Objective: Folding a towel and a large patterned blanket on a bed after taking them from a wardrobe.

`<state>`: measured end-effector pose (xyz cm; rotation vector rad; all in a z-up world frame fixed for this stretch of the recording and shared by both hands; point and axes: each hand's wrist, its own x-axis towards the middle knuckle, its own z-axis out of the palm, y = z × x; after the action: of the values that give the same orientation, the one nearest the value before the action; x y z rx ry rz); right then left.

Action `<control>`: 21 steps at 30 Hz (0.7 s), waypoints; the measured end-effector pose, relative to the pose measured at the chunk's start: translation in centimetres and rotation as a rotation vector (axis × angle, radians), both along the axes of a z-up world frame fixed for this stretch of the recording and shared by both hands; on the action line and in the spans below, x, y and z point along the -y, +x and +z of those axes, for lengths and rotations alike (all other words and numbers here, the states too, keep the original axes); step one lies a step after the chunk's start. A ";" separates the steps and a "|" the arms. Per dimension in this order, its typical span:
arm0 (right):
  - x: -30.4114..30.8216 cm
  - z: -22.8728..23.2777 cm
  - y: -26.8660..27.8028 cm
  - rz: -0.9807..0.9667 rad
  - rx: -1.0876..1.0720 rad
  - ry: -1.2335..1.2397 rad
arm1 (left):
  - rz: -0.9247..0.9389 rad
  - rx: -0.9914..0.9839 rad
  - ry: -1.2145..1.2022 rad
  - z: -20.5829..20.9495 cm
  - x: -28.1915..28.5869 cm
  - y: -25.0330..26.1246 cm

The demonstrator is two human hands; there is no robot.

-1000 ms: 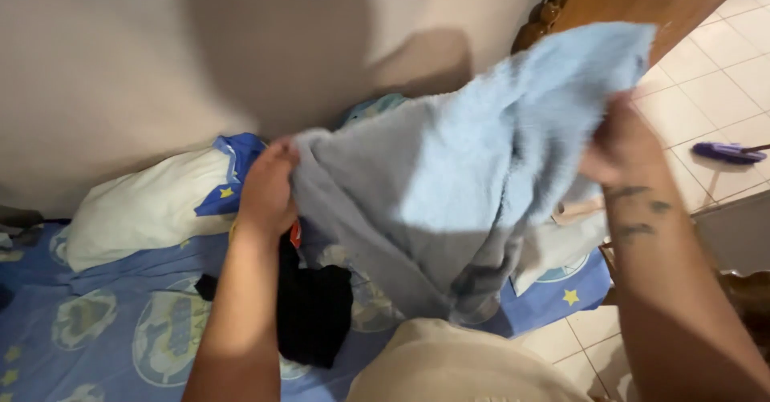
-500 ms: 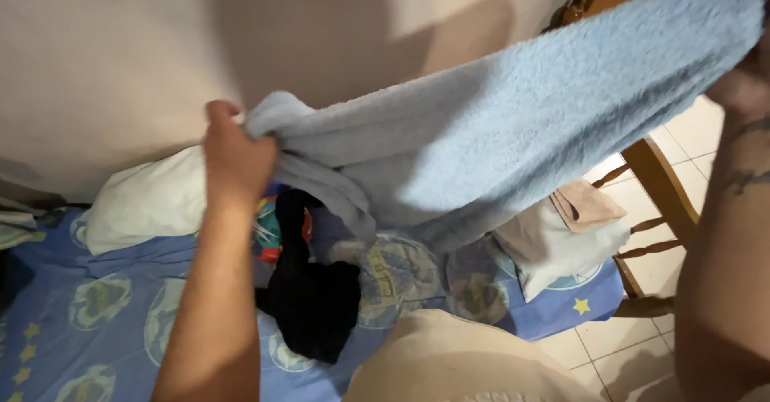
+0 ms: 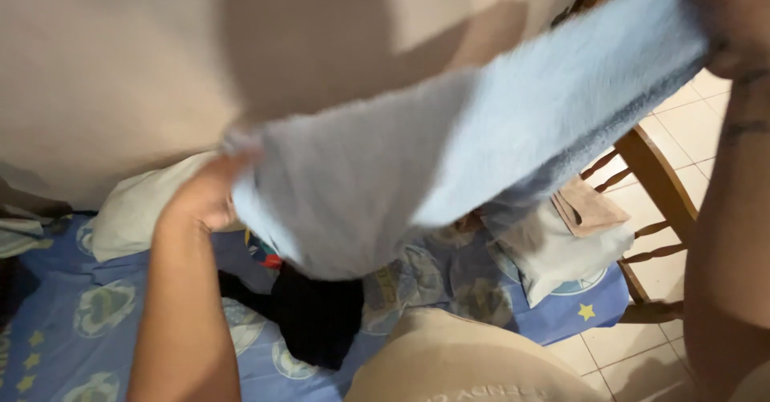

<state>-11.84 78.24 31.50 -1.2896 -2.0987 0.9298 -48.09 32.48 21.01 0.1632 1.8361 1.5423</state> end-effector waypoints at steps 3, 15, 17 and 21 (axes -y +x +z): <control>0.1 -2.2 -2.8 -0.050 -0.003 0.025 | -0.140 -0.256 -0.560 -2.2 1.1 -1.8; -3.7 -7.4 -2.8 0.308 -0.081 -0.391 | 0.186 -0.339 -0.526 -5.5 4.6 -2.7; 0.4 -5.2 -3.4 0.089 0.196 -0.267 | 0.076 -0.200 -0.556 -4.7 5.0 -1.3; -4.2 -8.3 -1.8 0.018 -0.178 -0.140 | 0.114 -0.464 -0.718 -5.6 8.5 -1.6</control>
<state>-13.65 82.45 23.24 -1.2076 -1.9403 1.1723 -49.68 23.93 15.37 0.0786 2.6914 0.8625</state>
